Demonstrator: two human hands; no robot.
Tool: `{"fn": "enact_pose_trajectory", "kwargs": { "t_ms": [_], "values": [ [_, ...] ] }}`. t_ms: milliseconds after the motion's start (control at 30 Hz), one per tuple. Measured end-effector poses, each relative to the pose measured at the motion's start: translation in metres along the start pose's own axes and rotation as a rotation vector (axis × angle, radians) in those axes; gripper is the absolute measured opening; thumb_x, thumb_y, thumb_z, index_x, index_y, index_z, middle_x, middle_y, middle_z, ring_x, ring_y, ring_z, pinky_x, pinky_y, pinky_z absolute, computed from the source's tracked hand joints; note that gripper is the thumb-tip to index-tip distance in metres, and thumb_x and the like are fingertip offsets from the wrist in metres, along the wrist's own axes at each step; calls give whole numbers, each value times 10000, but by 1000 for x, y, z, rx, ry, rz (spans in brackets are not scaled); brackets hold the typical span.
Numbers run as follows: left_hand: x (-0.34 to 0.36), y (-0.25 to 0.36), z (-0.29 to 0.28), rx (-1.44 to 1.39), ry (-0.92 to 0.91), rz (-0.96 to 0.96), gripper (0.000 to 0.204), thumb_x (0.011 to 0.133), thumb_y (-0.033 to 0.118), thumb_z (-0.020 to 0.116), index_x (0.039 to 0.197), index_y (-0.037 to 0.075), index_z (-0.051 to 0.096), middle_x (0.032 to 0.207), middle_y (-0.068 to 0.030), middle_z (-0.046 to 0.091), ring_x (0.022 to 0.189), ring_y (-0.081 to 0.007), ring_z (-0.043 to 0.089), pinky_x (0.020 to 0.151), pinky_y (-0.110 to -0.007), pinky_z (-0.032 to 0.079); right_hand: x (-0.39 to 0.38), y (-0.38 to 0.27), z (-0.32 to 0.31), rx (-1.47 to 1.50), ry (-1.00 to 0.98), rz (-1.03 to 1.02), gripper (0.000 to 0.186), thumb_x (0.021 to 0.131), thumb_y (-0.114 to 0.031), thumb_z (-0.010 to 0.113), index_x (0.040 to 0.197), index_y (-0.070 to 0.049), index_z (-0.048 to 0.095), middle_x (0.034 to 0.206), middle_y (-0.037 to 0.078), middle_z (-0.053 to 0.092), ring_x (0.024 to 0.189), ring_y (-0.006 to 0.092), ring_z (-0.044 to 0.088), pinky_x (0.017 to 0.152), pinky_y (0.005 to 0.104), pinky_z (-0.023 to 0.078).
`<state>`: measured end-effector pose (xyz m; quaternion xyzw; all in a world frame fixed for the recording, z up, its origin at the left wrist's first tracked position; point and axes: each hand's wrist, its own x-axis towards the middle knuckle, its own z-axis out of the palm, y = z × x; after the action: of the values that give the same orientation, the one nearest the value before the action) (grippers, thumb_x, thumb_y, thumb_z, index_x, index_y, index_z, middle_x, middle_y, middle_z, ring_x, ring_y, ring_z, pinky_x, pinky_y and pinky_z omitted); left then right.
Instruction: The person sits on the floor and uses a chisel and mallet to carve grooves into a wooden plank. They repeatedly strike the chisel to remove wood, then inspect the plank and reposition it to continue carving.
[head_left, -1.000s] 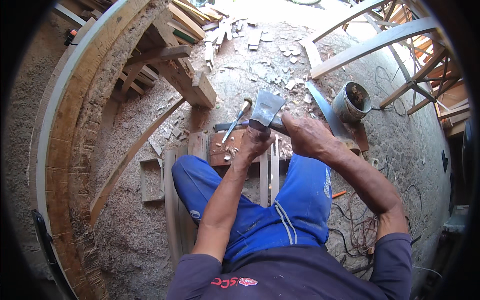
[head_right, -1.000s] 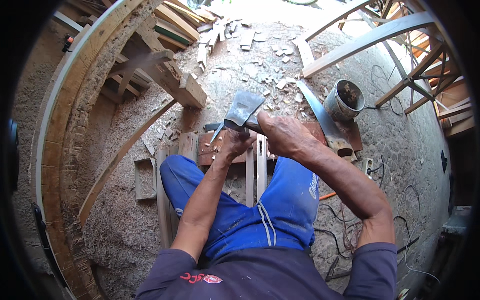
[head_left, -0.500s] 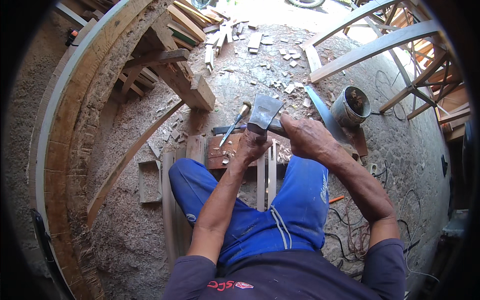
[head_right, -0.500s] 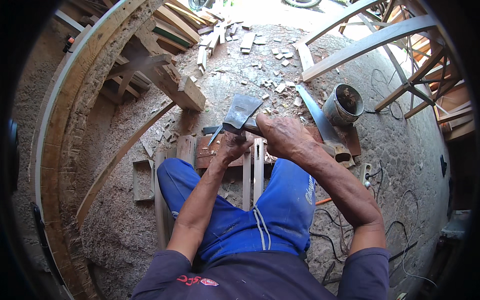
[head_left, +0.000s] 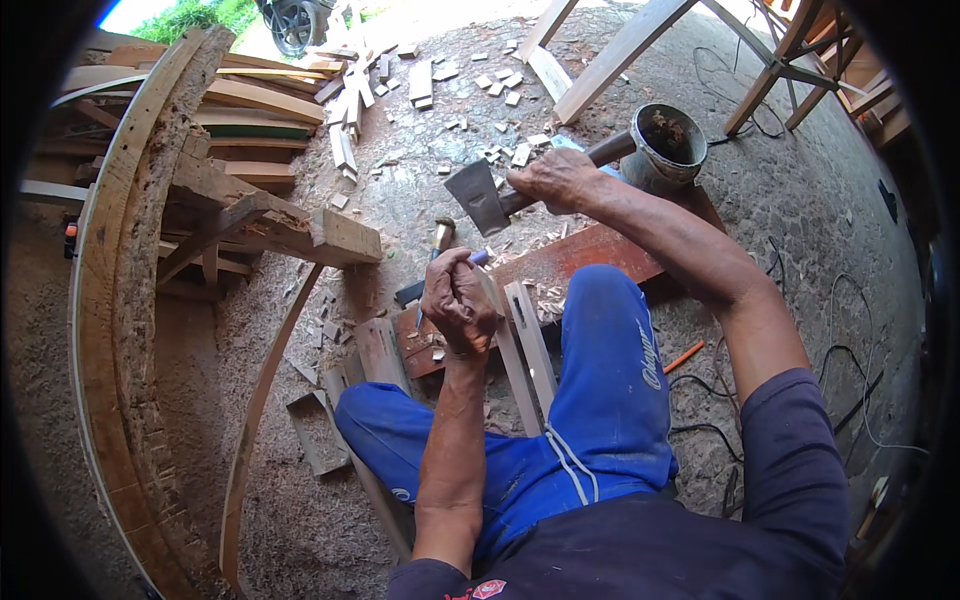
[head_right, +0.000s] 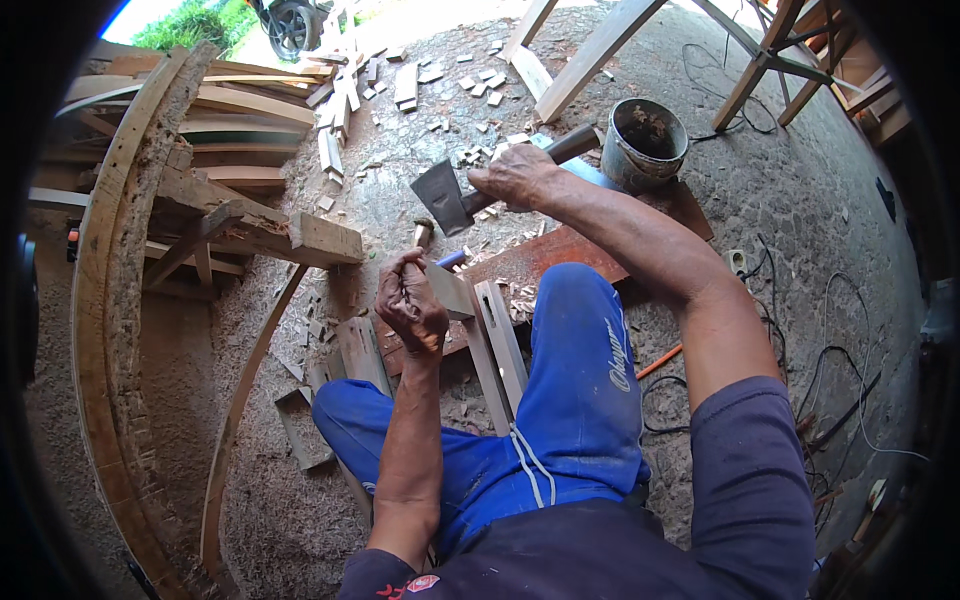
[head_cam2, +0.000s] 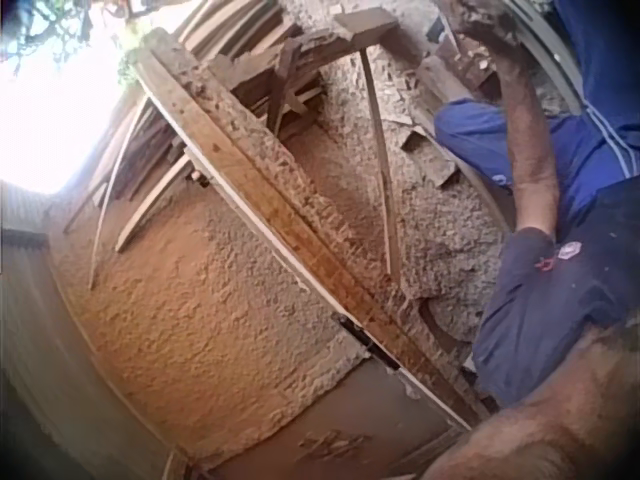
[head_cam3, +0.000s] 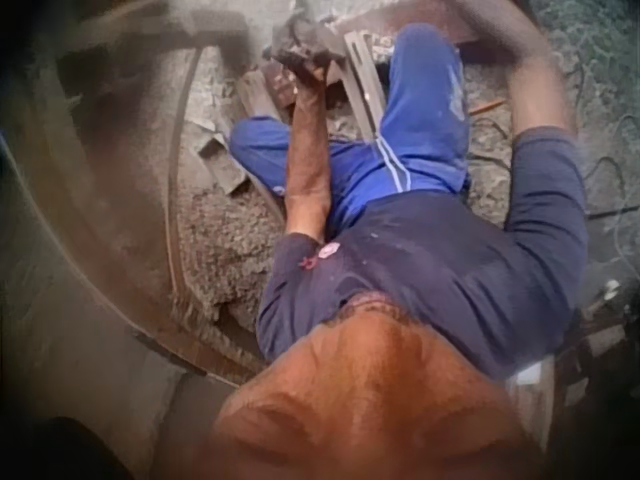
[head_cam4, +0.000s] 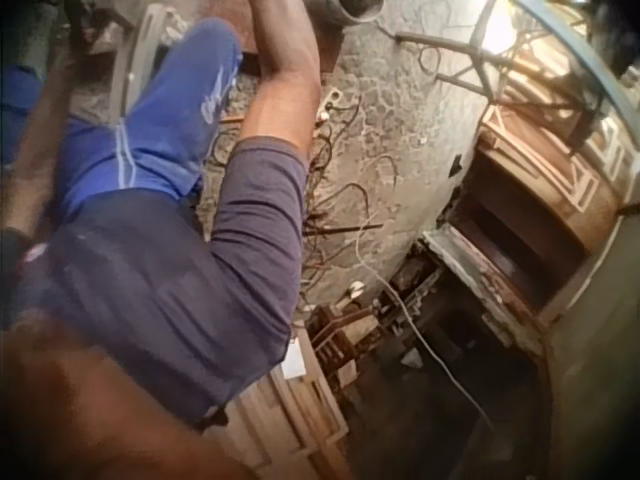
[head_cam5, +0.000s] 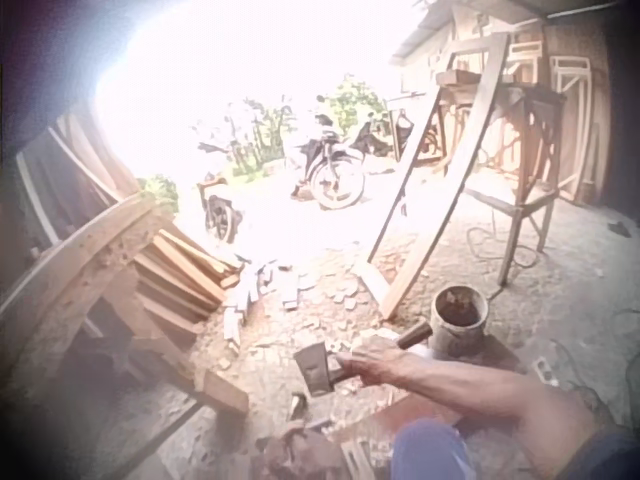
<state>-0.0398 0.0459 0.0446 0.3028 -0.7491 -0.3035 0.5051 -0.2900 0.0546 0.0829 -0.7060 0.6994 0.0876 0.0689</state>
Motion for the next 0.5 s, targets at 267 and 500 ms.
{"fn": "enact_pose_trajectory", "kwargs": {
  "t_ms": [267,500],
  "values": [
    [-3,-2,-3,-11,15,21,131,983,-6,509,999,-29,636,968,-175,701,856,-278,702,794,-369,561,22,-58,41,59,-154,-83,203,935,-109,585,1118,-41,637,960,168,748,900,311,750,731,469,603],
    [-6,8,-7,-69,-86,-28,274,1063,161,446,1137,-42,614,1095,-179,678,1003,-270,669,918,-384,527,13,-43,75,264,-36,125,252,875,-114,664,1115,-43,629,968,183,742,951,362,737,773,478,587]
  ]
}}
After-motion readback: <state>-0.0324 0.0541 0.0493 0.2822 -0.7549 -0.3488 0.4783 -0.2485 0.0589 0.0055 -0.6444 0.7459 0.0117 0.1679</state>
